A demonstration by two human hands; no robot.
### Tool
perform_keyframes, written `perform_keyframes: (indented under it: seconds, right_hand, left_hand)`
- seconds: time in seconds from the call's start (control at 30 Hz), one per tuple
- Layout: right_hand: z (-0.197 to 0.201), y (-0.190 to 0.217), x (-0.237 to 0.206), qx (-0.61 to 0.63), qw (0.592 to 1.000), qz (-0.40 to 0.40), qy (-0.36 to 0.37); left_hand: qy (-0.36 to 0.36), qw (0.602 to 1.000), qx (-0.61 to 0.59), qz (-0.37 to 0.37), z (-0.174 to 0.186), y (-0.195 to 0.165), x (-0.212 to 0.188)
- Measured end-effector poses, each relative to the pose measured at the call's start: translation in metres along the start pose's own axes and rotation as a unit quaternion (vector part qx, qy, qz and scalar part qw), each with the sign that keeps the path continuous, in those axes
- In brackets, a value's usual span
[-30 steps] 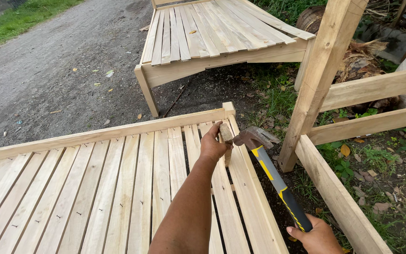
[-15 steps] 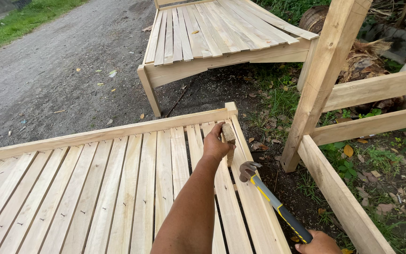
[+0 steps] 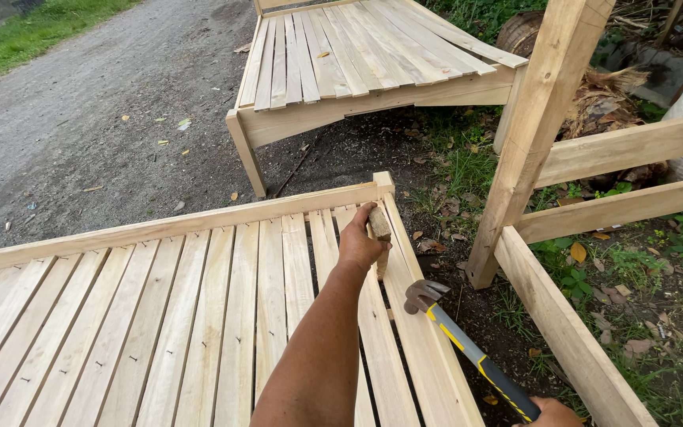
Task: The person uses a hammer and a small wooden block to drive nails into the slats of a wooden bench frame. The person repeatedly positions the block over each nail and strikes it with the hammer to secure the slats to the frame.
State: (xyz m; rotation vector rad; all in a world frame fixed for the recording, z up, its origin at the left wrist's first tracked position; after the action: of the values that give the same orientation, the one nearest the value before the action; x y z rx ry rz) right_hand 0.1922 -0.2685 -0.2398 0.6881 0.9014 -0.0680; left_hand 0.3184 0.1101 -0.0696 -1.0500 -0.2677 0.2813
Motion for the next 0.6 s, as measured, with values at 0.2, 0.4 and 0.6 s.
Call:
perform_keyframes:
  seconds: [0.2,0.4,0.6]
  right_hand:
    - [-0.011,0.001,0.005,0.092,0.995,0.002,0.039]
    - [-0.014,0.020,-0.013,0.095,0.990,-0.008,-0.105]
    - [0.002,0.019,-0.016,0.215,0.952,0.108,-0.191]
  left_hand:
    - [-0.012,1.000,0.010,-0.005,0.002,0.000,-0.001]
    - [0.001,1.000,0.015,0.008,0.005,-0.004,0.001]
    - [0.019,0.999,0.014,0.030,0.006,-0.004,0.001]
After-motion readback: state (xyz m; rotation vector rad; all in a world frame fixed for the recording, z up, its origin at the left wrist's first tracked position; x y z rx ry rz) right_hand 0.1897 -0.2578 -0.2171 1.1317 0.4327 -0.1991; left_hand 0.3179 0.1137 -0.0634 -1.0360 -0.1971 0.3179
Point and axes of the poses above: each hand's wrist, its own x-axis towards the middle knuckle, its own z-axis out of the back of the hand, y = z × x, the point moved 4 cm from there along x, towards the middle knuckle, and after that the axes turned 2 degrees about x, right-handed, at the moved point
